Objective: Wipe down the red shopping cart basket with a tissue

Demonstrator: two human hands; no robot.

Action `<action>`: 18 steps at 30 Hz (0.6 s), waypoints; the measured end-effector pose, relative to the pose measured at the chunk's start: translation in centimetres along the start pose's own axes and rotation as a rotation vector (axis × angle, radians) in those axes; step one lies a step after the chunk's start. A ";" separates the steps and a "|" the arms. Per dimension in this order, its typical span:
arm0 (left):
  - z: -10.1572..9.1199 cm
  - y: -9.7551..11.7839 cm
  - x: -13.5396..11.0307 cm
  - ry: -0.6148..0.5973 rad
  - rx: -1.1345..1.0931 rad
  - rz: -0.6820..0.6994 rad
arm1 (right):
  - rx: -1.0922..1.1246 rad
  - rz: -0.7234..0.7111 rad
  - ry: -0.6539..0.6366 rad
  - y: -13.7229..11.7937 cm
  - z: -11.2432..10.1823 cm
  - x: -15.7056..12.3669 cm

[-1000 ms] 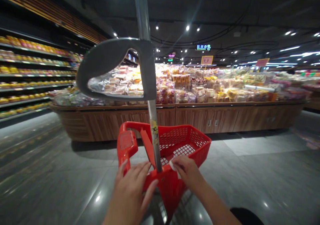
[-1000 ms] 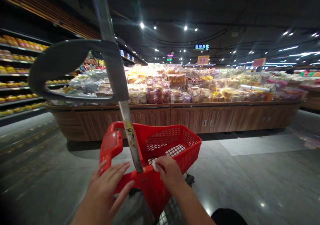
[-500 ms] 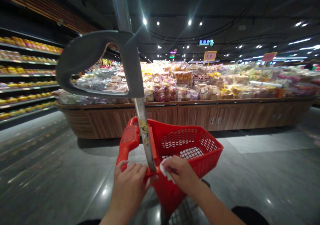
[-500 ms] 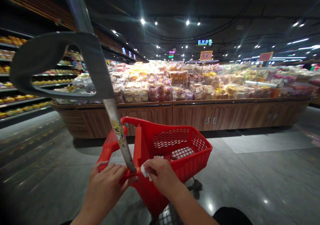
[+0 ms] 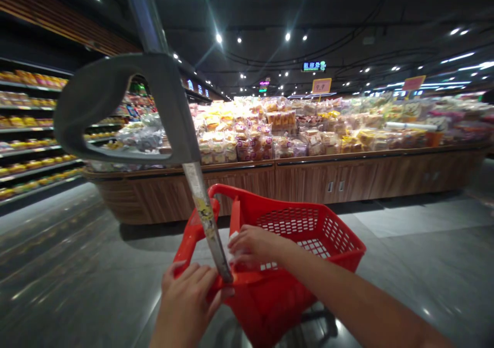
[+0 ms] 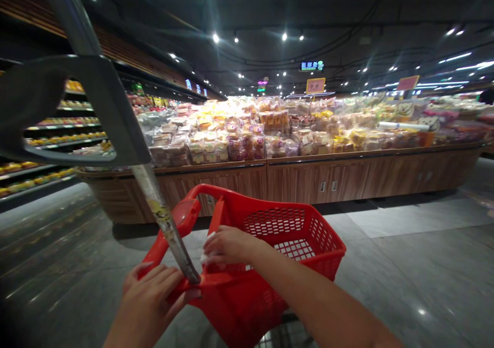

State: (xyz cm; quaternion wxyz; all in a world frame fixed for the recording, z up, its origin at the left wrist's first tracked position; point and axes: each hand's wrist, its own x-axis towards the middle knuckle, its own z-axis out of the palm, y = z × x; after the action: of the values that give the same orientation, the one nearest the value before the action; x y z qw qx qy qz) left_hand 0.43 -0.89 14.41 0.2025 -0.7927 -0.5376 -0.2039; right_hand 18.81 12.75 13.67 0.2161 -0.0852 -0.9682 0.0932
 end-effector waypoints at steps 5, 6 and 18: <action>0.5 -1.0 0.0 0.033 -0.006 0.027 | 0.091 0.045 -0.020 1.0 0.2 -0.2; 0.5 -1.1 0.1 0.030 -0.009 0.029 | 0.120 0.039 -0.036 0.9 0.4 -0.3; 0.3 -1.1 0.2 0.039 -0.002 0.062 | -0.016 0.047 -0.035 2.1 -0.2 0.9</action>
State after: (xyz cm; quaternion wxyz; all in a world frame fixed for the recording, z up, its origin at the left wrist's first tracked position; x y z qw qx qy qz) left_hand -0.50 -0.19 14.36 0.2185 -0.8051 -0.5084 -0.2136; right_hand 18.35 14.99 13.71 0.1964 -0.1081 -0.9702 0.0920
